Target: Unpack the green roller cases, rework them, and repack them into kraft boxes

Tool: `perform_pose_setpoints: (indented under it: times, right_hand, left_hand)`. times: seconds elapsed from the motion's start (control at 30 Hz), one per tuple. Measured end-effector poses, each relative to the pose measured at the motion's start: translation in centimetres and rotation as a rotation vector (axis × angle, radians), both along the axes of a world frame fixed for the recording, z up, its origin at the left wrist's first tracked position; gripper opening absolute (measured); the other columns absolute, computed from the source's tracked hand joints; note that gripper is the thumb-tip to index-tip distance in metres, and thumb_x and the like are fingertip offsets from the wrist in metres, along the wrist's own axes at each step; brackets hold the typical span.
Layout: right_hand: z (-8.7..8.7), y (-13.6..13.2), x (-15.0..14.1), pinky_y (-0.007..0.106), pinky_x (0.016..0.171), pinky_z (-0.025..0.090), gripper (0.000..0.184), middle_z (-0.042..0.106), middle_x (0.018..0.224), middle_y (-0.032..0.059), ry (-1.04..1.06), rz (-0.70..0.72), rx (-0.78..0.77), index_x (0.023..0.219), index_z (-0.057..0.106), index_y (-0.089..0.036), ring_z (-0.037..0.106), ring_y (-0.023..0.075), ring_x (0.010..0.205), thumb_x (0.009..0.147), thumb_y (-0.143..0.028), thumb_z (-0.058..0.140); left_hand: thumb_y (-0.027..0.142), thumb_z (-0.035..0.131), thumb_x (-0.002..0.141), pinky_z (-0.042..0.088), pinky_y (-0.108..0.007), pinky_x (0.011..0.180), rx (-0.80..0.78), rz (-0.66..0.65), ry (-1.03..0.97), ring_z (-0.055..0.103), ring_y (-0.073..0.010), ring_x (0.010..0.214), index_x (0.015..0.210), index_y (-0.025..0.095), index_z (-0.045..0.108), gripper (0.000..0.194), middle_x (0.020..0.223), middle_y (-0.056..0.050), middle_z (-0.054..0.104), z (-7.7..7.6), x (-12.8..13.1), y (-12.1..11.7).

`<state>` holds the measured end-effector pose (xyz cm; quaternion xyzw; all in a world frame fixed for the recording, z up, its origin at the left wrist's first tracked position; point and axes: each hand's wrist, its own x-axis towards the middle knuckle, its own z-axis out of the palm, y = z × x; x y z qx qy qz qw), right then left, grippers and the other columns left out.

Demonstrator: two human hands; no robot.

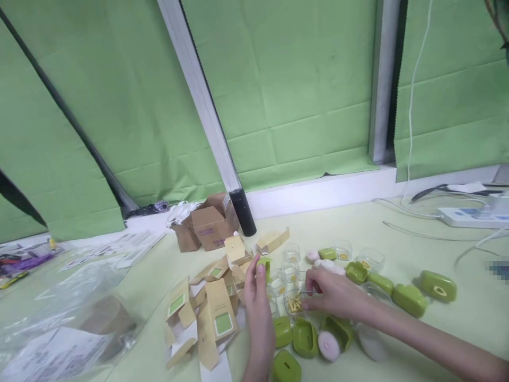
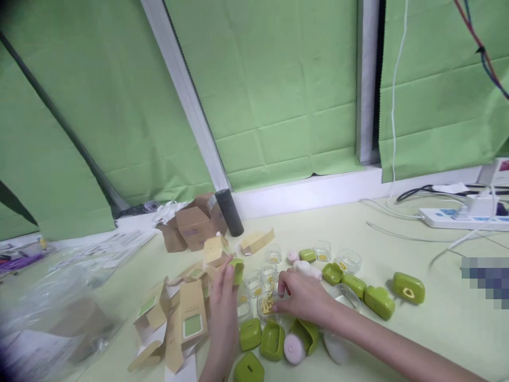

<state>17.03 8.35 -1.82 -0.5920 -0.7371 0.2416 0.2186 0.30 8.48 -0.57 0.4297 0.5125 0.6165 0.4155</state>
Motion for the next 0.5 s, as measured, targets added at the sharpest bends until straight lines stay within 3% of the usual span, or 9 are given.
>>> perform_pose_setpoints:
  times: [0.17, 0.3, 0.5]
  right_hand:
    - [2.2, 0.0, 3.6, 0.024, 0.052, 0.035, 0.015, 0.064, 0.075, 0.0002, -0.018, 0.091, -0.014, 0.072, 0.064, -0.022, 0.056, 0.0166, 0.064, 0.074, -0.037, 0.065]
    - [3.8, 0.3, 5.7, 0.024, 0.056, 0.038, 0.022, 0.066, 0.082, 0.0015, -0.019, 0.092, 0.045, 0.081, 0.067, -0.021, 0.059, 0.0154, 0.070, 0.085, -0.037, 0.053]
    - [2.4, 1.6, 2.1, 0.024, 0.052, 0.036, 0.020, 0.068, 0.074, 0.0020, -0.127, 0.139, 0.104, 0.073, 0.069, -0.021, 0.061, 0.0176, 0.065, 0.079, -0.039, 0.062]
  left_hand:
    - [0.045, 0.056, 0.083, 0.034, -0.038, 0.108, 0.040, -0.106, 0.083, 0.042, -0.0252, 0.131, 0.110, 0.025, 0.064, 0.034, 0.133, -0.005, 0.057, 0.2, 1.5, 0.3]
    - [0.046, 0.056, 0.084, 0.033, -0.039, 0.107, 0.017, -0.170, 0.106, 0.038, -0.0263, 0.133, 0.112, 0.028, 0.063, 0.034, 0.135, -0.004, 0.055, 0.7, 2.2, 0.4]
    - [0.048, 0.057, 0.082, 0.029, -0.043, 0.108, 0.010, -0.124, 0.060, 0.041, -0.0272, 0.130, 0.112, 0.026, 0.062, 0.037, 0.135, -0.006, 0.054, 0.4, 1.7, 0.6]
